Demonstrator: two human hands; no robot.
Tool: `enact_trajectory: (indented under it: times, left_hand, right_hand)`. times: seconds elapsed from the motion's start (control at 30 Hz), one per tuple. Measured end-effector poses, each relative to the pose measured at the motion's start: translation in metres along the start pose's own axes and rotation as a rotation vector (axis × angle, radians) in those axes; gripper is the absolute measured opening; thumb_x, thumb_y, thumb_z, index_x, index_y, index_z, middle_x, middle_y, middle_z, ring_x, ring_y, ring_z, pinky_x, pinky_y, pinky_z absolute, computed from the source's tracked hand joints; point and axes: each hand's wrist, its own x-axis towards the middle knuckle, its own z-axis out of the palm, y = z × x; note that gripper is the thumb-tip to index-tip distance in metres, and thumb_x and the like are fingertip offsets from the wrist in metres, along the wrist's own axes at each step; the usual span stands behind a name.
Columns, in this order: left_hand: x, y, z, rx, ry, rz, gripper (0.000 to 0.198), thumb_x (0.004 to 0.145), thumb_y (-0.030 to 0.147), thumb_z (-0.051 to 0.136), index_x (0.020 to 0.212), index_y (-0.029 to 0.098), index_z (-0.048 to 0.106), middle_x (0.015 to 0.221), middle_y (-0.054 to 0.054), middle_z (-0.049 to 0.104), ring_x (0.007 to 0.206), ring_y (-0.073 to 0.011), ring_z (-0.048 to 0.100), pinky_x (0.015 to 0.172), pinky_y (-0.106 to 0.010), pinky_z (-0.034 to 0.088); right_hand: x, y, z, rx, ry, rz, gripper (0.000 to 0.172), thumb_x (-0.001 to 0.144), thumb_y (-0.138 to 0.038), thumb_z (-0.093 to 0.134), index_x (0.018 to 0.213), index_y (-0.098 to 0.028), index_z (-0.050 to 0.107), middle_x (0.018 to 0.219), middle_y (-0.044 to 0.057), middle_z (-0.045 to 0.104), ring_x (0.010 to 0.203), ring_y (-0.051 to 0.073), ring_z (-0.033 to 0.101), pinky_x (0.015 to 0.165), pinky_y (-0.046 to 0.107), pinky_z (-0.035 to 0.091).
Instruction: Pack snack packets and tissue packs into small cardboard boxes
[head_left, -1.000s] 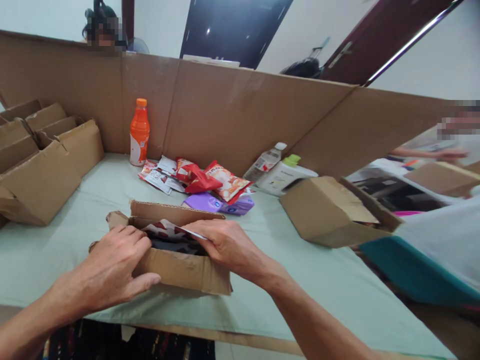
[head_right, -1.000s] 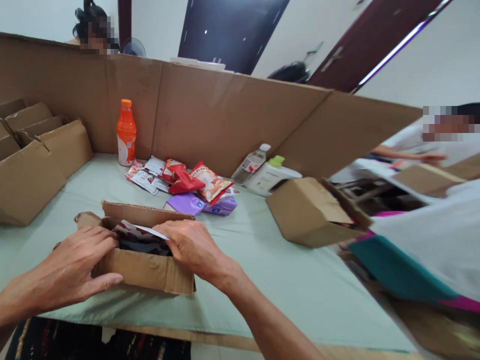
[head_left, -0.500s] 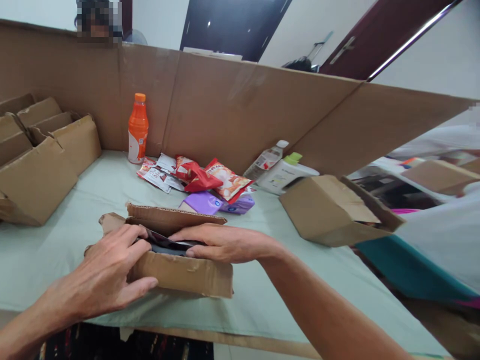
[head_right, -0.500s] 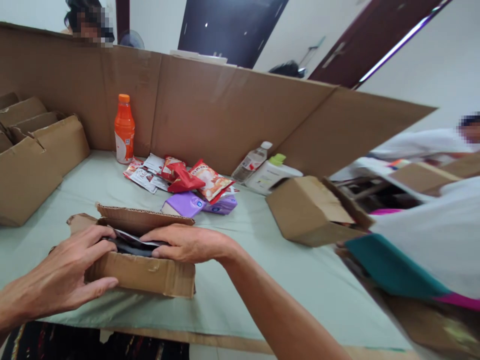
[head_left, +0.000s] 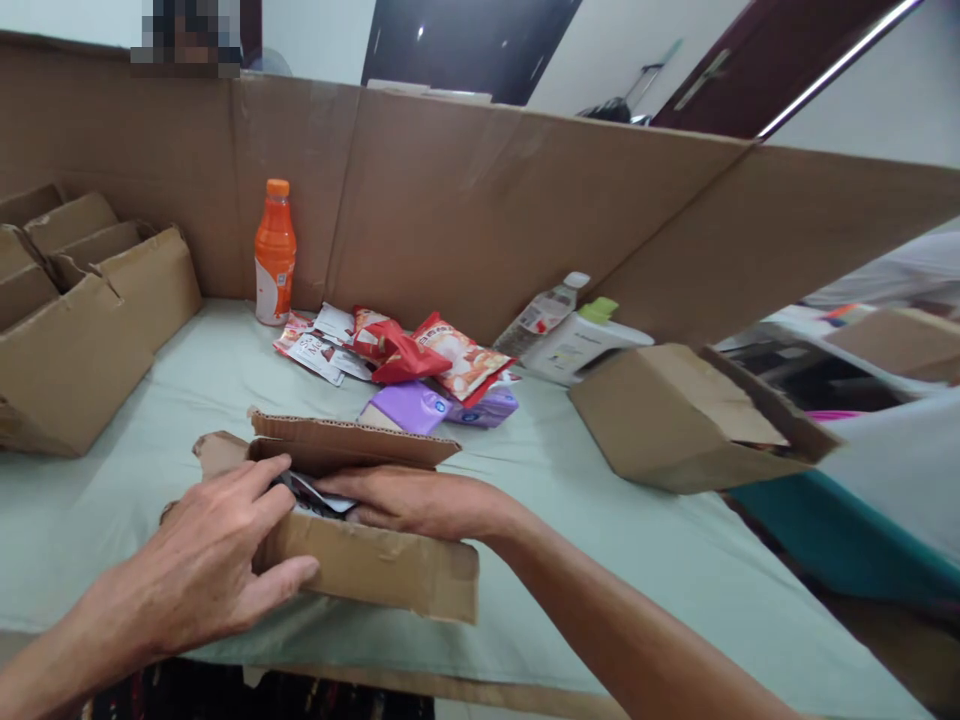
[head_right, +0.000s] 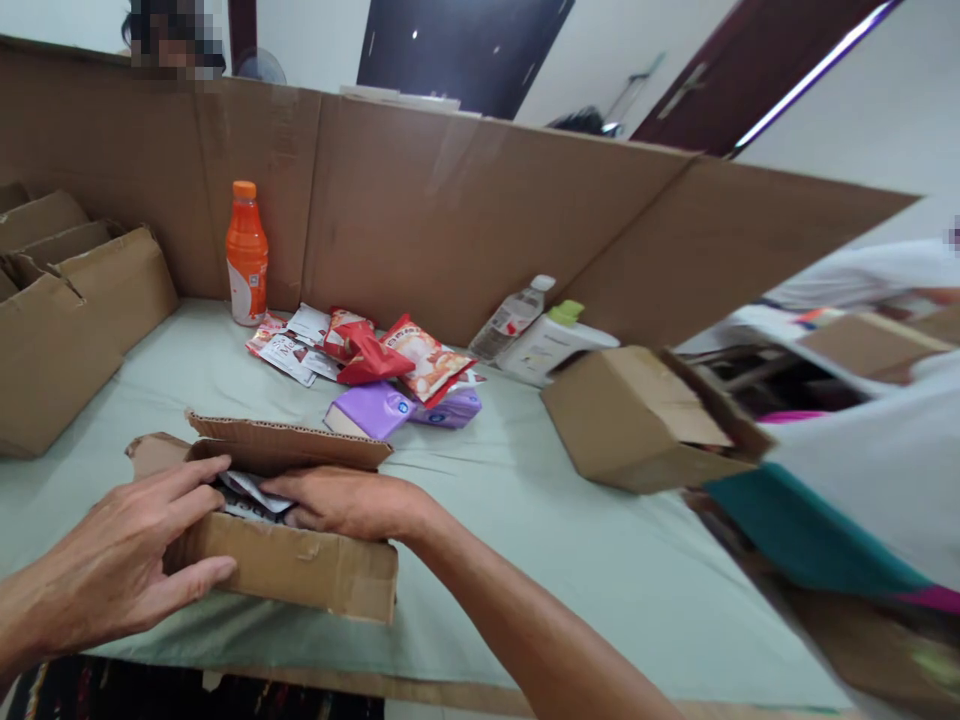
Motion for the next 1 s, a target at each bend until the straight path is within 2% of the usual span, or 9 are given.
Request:
enact_trajectory:
  times: [0.13,0.23,0.33,0.47,0.57,0.73,0.87,0.93,1.0]
  left_hand:
    - [0.003,0.001,0.0,0.0,-0.025,-0.022,0.024,0.093,0.041,0.064,0.091,0.017,0.067,0.137,-0.026,0.068,0.12,-0.0455,0.07,0.088,-0.062,0.063]
    - [0.007,0.002,-0.003,-0.003,-0.055,-0.038,0.026,0.094,0.042,0.061,0.09,0.017,0.066,0.129,-0.025,0.071,0.112,-0.0445,0.073,0.086,-0.063,0.063]
    - [0.009,0.005,-0.007,-0.006,-0.098,-0.038,0.026,0.095,0.042,0.06,0.09,0.017,0.066,0.119,-0.021,0.074,0.111,-0.0429,0.072,0.087,-0.061,0.062]
    - [0.01,0.009,-0.012,-0.011,-0.136,-0.056,0.025,0.094,0.041,0.063,0.093,0.017,0.067,0.105,-0.015,0.076,0.108,-0.0411,0.073,0.088,-0.058,0.061]
    - [0.01,0.008,-0.01,0.011,-0.117,-0.057,0.023,0.093,0.04,0.063,0.093,0.017,0.067,0.107,-0.017,0.076,0.106,-0.0412,0.074,0.084,-0.055,0.062]
    - [0.0,0.002,0.001,0.035,0.052,0.047,0.02,0.093,0.036,0.064,0.095,0.017,0.067,0.135,-0.024,0.069,0.116,-0.0425,0.072,0.087,-0.055,0.062]
    - [-0.023,-0.001,-0.008,-0.037,0.271,0.156,0.02,0.097,0.03,0.063,0.114,0.021,0.064,0.149,-0.016,0.06,0.127,-0.0336,0.066,0.1,-0.049,0.058]
    - [-0.039,-0.005,-0.016,-0.081,0.417,0.108,0.026,0.099,0.031,0.062,0.125,0.026,0.059,0.155,-0.01,0.054,0.134,-0.0293,0.06,0.11,-0.045,0.052]
    - [-0.054,-0.013,-0.018,-0.134,0.555,-0.031,0.029,0.1,0.032,0.062,0.128,0.03,0.058,0.156,-0.005,0.052,0.136,-0.0275,0.058,0.117,-0.043,0.046]
  right_hand:
    - [0.003,0.009,0.0,0.041,-0.024,-0.01,0.055,0.103,-0.022,0.053,0.158,-0.019,0.048,0.162,0.011,0.049,0.149,0.024,0.048,0.124,0.04,0.036]
    - [0.006,0.01,-0.003,0.048,-0.054,0.01,0.052,0.103,-0.021,0.053,0.155,-0.018,0.053,0.161,0.011,0.051,0.148,0.024,0.049,0.124,0.04,0.037]
    - [-0.005,-0.004,-0.01,0.031,-0.04,0.031,0.047,0.104,-0.024,0.051,0.149,-0.017,0.059,0.154,0.011,0.058,0.143,0.024,0.054,0.122,0.04,0.04]
    - [-0.041,-0.031,-0.021,-0.012,0.193,0.049,0.045,0.107,-0.034,0.045,0.145,-0.02,0.063,0.146,0.008,0.066,0.136,0.023,0.06,0.118,0.037,0.045]
    - [-0.058,-0.041,-0.02,-0.043,0.32,0.053,0.041,0.106,-0.036,0.048,0.14,-0.023,0.067,0.141,0.006,0.07,0.13,0.023,0.065,0.113,0.035,0.049]
    - [-0.059,-0.039,0.008,-0.136,0.416,0.061,0.032,0.103,-0.029,0.055,0.127,-0.021,0.074,0.126,0.01,0.077,0.115,0.025,0.071,0.103,0.04,0.055]
    - [-0.068,-0.051,0.026,-0.166,0.549,-0.077,0.024,0.104,-0.026,0.056,0.108,-0.023,0.08,0.119,0.008,0.078,0.109,0.022,0.071,0.097,0.037,0.057]
    - [-0.076,-0.063,0.031,-0.173,0.545,-0.128,0.021,0.103,-0.025,0.059,0.109,-0.024,0.079,0.121,0.008,0.077,0.11,0.022,0.07,0.097,0.037,0.056]
    - [-0.082,-0.073,0.034,-0.126,0.49,-0.181,0.02,0.103,-0.027,0.061,0.113,-0.023,0.077,0.122,0.008,0.077,0.111,0.021,0.071,0.097,0.035,0.056]
